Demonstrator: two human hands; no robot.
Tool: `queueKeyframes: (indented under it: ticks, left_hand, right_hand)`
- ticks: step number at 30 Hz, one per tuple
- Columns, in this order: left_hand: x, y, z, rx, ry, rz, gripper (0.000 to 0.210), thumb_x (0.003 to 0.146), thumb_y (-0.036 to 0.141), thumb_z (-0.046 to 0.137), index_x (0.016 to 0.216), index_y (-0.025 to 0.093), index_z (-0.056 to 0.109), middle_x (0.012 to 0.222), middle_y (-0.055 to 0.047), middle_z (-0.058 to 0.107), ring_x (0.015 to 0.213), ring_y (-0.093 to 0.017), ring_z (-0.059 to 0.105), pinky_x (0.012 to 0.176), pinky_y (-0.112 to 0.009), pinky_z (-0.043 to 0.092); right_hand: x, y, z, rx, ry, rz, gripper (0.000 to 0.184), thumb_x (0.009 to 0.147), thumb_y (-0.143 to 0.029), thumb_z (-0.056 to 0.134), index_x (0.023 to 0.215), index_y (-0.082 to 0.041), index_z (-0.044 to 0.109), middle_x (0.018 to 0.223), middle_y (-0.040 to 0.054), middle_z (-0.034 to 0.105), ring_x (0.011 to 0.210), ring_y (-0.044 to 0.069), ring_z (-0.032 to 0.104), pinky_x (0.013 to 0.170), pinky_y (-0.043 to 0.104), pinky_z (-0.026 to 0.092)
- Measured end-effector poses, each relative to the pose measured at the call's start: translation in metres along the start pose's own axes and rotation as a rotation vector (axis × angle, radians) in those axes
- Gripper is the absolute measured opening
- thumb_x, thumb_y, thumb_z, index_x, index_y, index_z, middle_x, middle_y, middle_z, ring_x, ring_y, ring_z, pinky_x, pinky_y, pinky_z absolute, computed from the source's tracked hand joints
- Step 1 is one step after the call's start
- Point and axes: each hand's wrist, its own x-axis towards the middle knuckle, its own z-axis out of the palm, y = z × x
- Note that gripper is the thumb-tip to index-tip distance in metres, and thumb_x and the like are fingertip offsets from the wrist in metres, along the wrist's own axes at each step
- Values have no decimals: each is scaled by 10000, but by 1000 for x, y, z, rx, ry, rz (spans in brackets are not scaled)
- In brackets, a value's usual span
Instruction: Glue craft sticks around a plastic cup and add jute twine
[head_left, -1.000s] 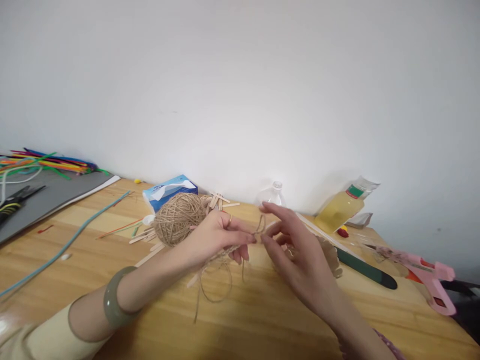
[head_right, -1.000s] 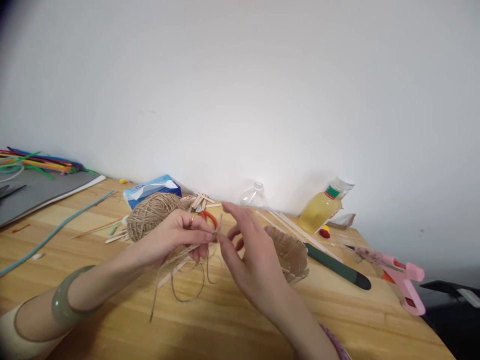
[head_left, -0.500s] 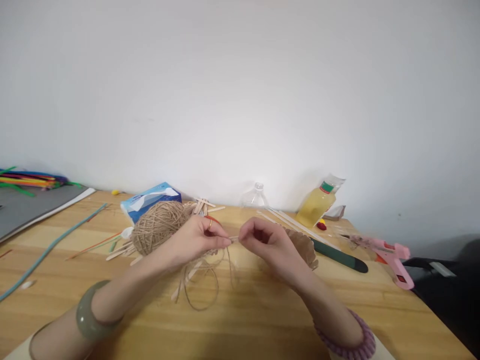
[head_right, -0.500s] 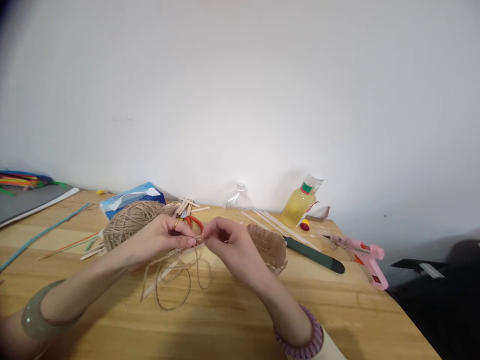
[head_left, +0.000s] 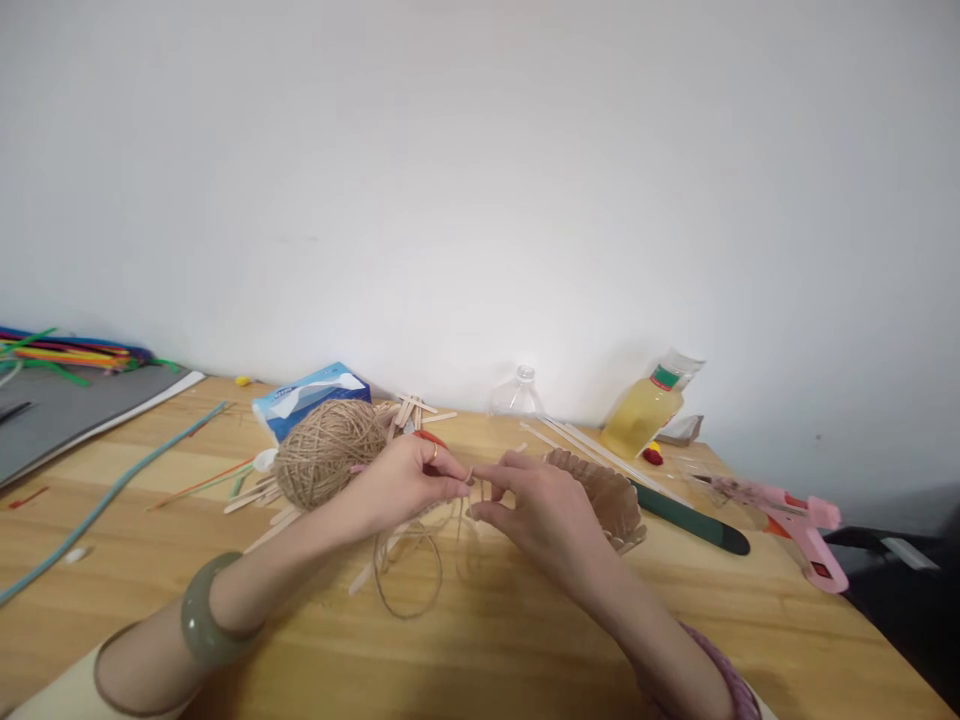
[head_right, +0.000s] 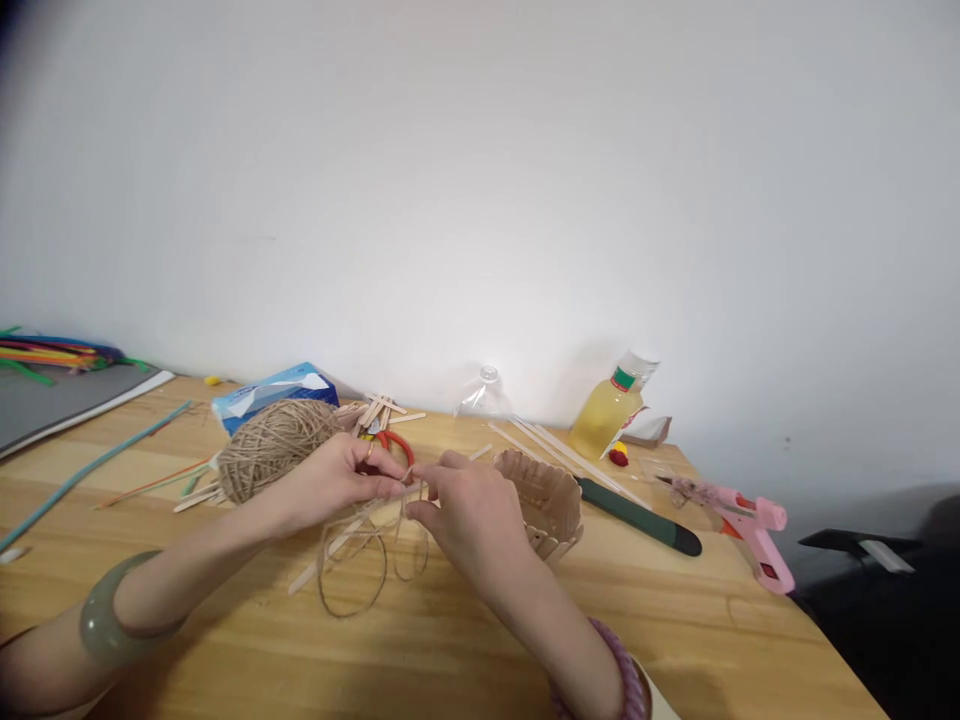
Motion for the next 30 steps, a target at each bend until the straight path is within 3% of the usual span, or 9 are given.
queueKeyframes:
  ticks: [4, 7, 11, 14, 18, 21, 25, 27, 30]
  left_hand:
    - [-4, 4, -1, -118, -34, -20, 109, 643, 238, 647, 667, 137, 681, 667, -13, 653, 661, -138, 556, 661, -253, 412]
    - [-6, 5, -2, -153, -44, -24, 86, 637, 224, 646, 652, 139, 659, 646, -7, 642, 646, -133, 552, 648, -252, 408]
    - [-5, 5, -3, -205, -10, -33, 119, 645, 233, 656, 709, 135, 636, 679, -9, 647, 658, -129, 562, 660, -257, 414]
    - [-4, 5, -3, -261, 30, -51, 202, 637, 230, 677, 803, 138, 611, 666, 7, 640, 644, -123, 567, 658, -263, 417]
    - [-4, 6, -4, -316, 3, -43, 258, 629, 225, 692, 852, 134, 602, 654, 14, 631, 619, -115, 566, 641, -264, 415]
    - [-5, 8, -5, -325, -21, -6, 291, 637, 202, 687, 906, 135, 598, 633, 23, 620, 607, -107, 563, 632, -256, 415]
    - [-7, 10, -6, -269, -80, 45, 308, 672, 194, 661, 966, 124, 599, 611, 26, 607, 576, -97, 541, 608, -245, 406]
    - [-8, 11, -6, -243, -104, 61, 328, 677, 204, 658, 992, 126, 608, 611, 25, 603, 571, -99, 532, 595, -244, 404]
    - [-12, 14, -6, -224, -126, 66, 335, 688, 209, 648, 1015, 139, 623, 636, 19, 611, 588, -103, 539, 595, -241, 410]
  right_hand:
    - [0, -4, 7, 61, 22, 10, 83, 780, -242, 628, 775, -252, 711, 743, -2, 615, 648, 134, 555, 569, 239, 338]
    - [2, -4, 15, 168, 21, -23, 130, 775, -242, 634, 658, -205, 677, 664, -15, 577, 611, 116, 523, 551, 226, 325]
    - [6, 1, 15, 383, 45, -59, 177, 802, -208, 577, 639, -178, 637, 622, -22, 552, 598, 107, 478, 564, 228, 332]
    - [8, 4, 7, 606, 31, 23, 156, 807, -203, 541, 665, -168, 593, 578, -39, 513, 559, 96, 440, 543, 223, 327]
    - [7, 5, 0, 932, -4, 88, 210, 814, -322, 536, 671, -168, 531, 550, -55, 435, 496, 81, 389, 473, 210, 310]
    - [7, 7, -5, 1268, 55, 93, 239, 783, -355, 594, 660, -166, 516, 603, -44, 435, 506, 63, 377, 451, 176, 315]
    - [7, 14, -25, 1711, 162, 133, 195, 765, -263, 627, 656, -163, 499, 707, -33, 429, 454, 24, 250, 362, 107, 258]
    - [5, 17, -37, 1810, 183, 116, 172, 802, -210, 577, 667, -180, 474, 683, -41, 379, 433, 34, 211, 341, 84, 264]
    - [2, 18, -48, 1787, 210, 86, 202, 866, -193, 481, 670, -206, 436, 649, -46, 299, 415, 62, 178, 331, 86, 304]
